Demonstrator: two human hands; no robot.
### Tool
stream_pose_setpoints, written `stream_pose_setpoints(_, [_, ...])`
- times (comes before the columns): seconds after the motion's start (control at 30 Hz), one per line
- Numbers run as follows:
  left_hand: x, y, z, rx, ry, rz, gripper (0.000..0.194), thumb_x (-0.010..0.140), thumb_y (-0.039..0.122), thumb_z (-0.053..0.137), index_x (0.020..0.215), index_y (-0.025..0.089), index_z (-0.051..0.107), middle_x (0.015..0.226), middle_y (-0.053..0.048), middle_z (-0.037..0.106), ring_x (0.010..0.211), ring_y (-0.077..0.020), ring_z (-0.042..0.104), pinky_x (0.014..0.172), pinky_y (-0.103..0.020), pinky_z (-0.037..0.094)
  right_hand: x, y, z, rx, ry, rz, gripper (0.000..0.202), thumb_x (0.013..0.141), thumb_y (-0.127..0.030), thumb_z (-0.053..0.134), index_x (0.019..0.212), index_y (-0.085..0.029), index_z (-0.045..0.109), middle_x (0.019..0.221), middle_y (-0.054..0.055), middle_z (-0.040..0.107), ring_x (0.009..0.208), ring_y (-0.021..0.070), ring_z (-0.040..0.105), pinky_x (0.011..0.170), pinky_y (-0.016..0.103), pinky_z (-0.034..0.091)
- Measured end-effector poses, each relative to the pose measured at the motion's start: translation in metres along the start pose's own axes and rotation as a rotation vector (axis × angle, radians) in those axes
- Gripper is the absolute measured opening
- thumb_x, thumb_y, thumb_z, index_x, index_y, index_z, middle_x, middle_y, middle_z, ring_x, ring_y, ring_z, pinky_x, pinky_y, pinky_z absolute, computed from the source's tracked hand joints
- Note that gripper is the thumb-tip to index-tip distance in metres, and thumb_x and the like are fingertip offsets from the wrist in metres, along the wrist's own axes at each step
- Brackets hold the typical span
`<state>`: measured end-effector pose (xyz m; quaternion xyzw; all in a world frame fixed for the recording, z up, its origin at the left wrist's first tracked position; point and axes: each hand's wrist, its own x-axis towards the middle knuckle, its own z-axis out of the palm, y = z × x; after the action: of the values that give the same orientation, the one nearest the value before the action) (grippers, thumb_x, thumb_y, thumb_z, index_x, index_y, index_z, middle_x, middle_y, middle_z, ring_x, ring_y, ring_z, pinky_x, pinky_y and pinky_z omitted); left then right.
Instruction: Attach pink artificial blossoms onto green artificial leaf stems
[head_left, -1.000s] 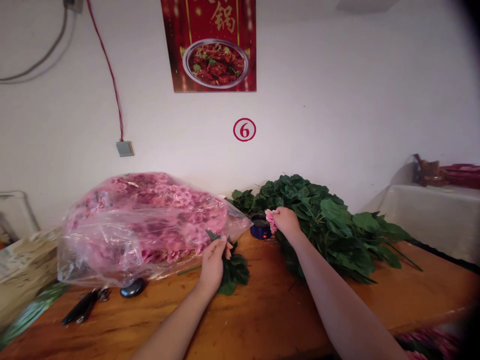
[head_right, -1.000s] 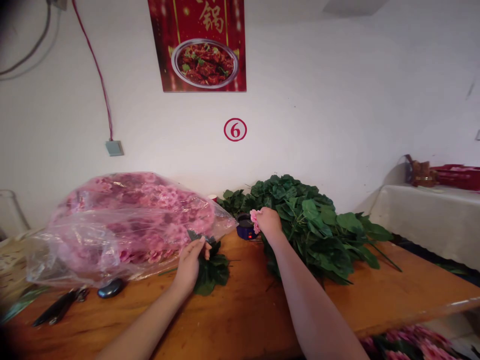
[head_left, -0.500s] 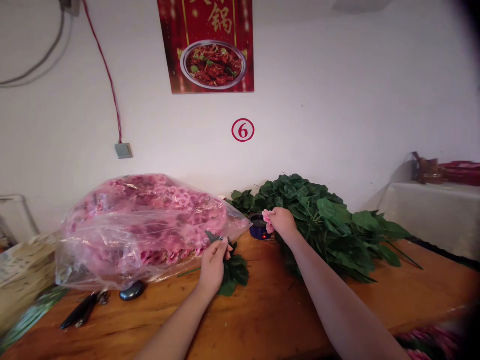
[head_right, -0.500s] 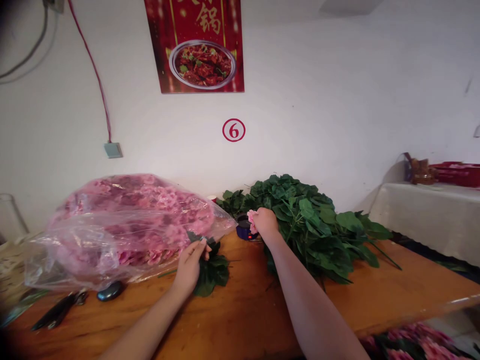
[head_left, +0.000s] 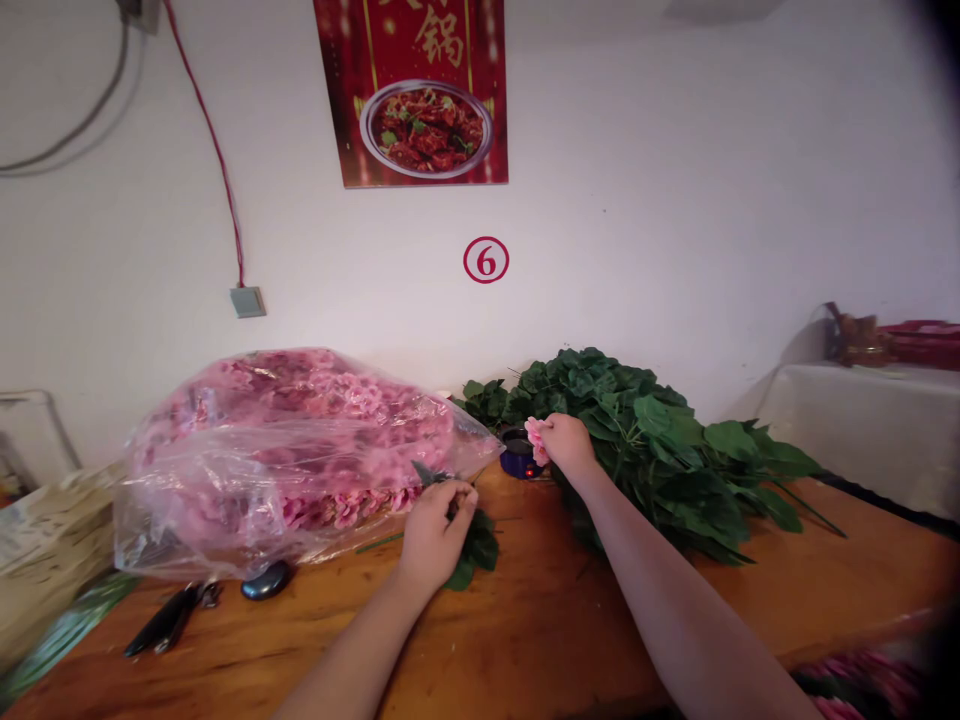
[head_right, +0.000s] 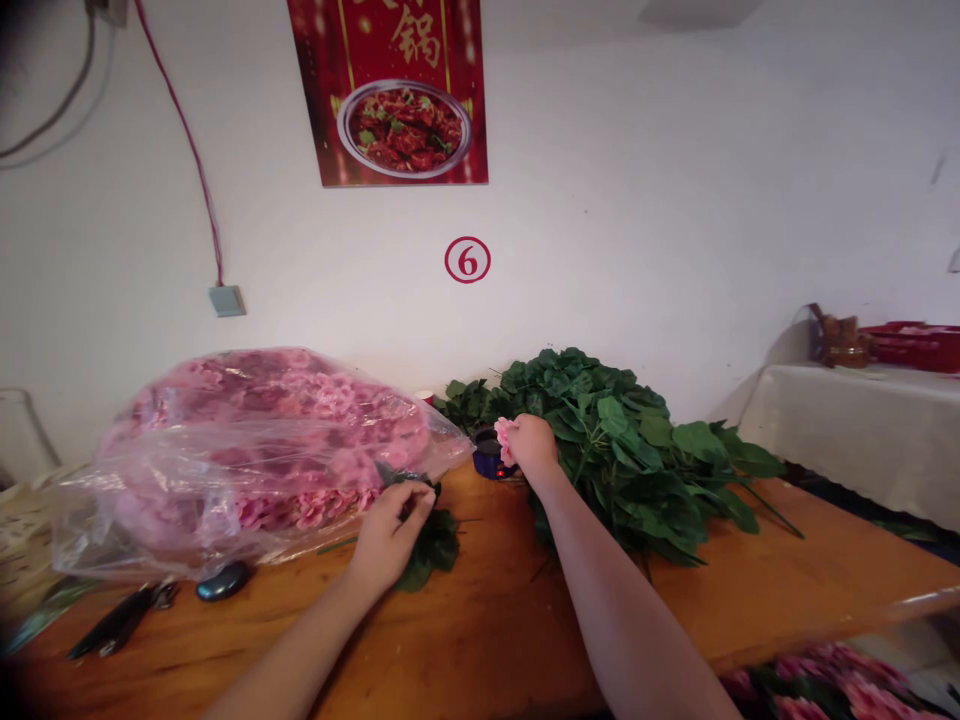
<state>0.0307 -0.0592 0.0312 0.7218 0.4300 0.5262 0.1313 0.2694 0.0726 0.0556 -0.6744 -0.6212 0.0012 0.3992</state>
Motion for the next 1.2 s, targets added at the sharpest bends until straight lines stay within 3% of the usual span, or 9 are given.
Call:
stream_pose_setpoints(0.1, [0.002, -0.002, -0.003, 0.26, -0.113, 0.087, 0.024, 0.079, 0.028, 0.055, 0.1, 0.024, 0.065, 0.084, -0.006, 0.062, 0.085, -0.0231, 0.054, 0.079, -0.034, 0.039, -0.001, 0.002, -0.003, 0.035, 0.064, -0.005, 0.042, 0.082, -0.043, 0.047, 0.052, -0.017, 0.058, 0.054, 0.005, 0.061, 0.052, 0.0131, 0.052, 0.046, 0.023, 0.026])
stream_pose_setpoints(0.3, [0.002, -0.022, -0.003, 0.53, -0.264, 0.09, 0.024, 0.072, 0.02, 0.059, 0.093, 0.025, 0.07, 0.09, -0.007, 0.064, 0.091, -0.0241, 0.054, 0.082, -0.035, 0.039, -0.005, 0.004, -0.013, 0.171, 0.06, 0.032, 0.042, 0.08, -0.042, 0.049, 0.047, -0.017, 0.053, 0.046, 0.003, 0.054, 0.046, 0.0131, 0.048, 0.045, 0.025, 0.026])
stream_pose_setpoints(0.43, [0.001, -0.026, -0.004, 0.546, -0.321, 0.054, 0.026, 0.072, 0.023, 0.06, 0.096, 0.027, 0.07, 0.092, -0.007, 0.065, 0.092, -0.0244, 0.056, 0.082, -0.034, 0.039, -0.005, 0.005, -0.015, 0.132, 0.049, 0.032, 0.041, 0.079, -0.042, 0.05, 0.047, -0.017, 0.055, 0.049, 0.005, 0.056, 0.048, 0.0145, 0.049, 0.044, 0.026, 0.025])
stream_pose_setpoints(0.63, [0.002, -0.024, -0.005, 0.458, -0.296, 0.057, 0.021, 0.08, 0.034, 0.055, 0.093, 0.026, 0.07, 0.089, -0.008, 0.064, 0.088, -0.0239, 0.057, 0.078, -0.033, 0.038, -0.005, 0.008, -0.019, 0.066, -0.007, 0.044, 0.039, 0.078, -0.042, 0.051, 0.051, -0.015, 0.061, 0.056, 0.008, 0.063, 0.051, 0.0143, 0.052, 0.045, 0.025, 0.025])
stream_pose_setpoints(0.87, [0.005, -0.029, -0.006, 0.515, -0.307, 0.111, 0.027, 0.087, 0.036, 0.046, 0.082, 0.022, 0.068, 0.082, -0.008, 0.062, 0.082, -0.0217, 0.056, 0.074, -0.032, 0.037, -0.004, 0.012, -0.029, 0.087, -0.115, 0.061, 0.03, 0.073, -0.029, 0.051, 0.048, -0.015, 0.06, 0.05, 0.007, 0.061, 0.048, 0.0129, 0.051, 0.044, 0.024, 0.025])
stream_pose_setpoints(1.03, [0.007, -0.031, -0.008, 0.51, -0.278, 0.137, 0.024, 0.086, 0.034, 0.048, 0.077, 0.02, 0.065, 0.08, -0.008, 0.062, 0.081, -0.0219, 0.055, 0.075, -0.032, 0.038, -0.006, 0.008, -0.023, 0.422, -0.16, 0.081, 0.027, 0.07, -0.03, 0.051, 0.048, -0.015, 0.056, 0.045, 0.003, 0.056, 0.045, 0.0116, 0.049, 0.043, 0.021, 0.028])
stream_pose_setpoints(1.2, [0.009, -0.027, -0.013, 0.397, -0.286, 0.113, 0.022, 0.085, 0.032, 0.049, 0.074, 0.019, 0.063, 0.077, -0.007, 0.062, 0.076, -0.0204, 0.056, 0.07, -0.03, 0.038, -0.013, -0.005, -0.011, 0.85, -0.323, 0.125, 0.014, 0.061, -0.025, 0.056, 0.052, -0.016, 0.05, 0.042, -0.003, 0.046, 0.038, 0.0072, 0.04, 0.038, 0.019, 0.025])
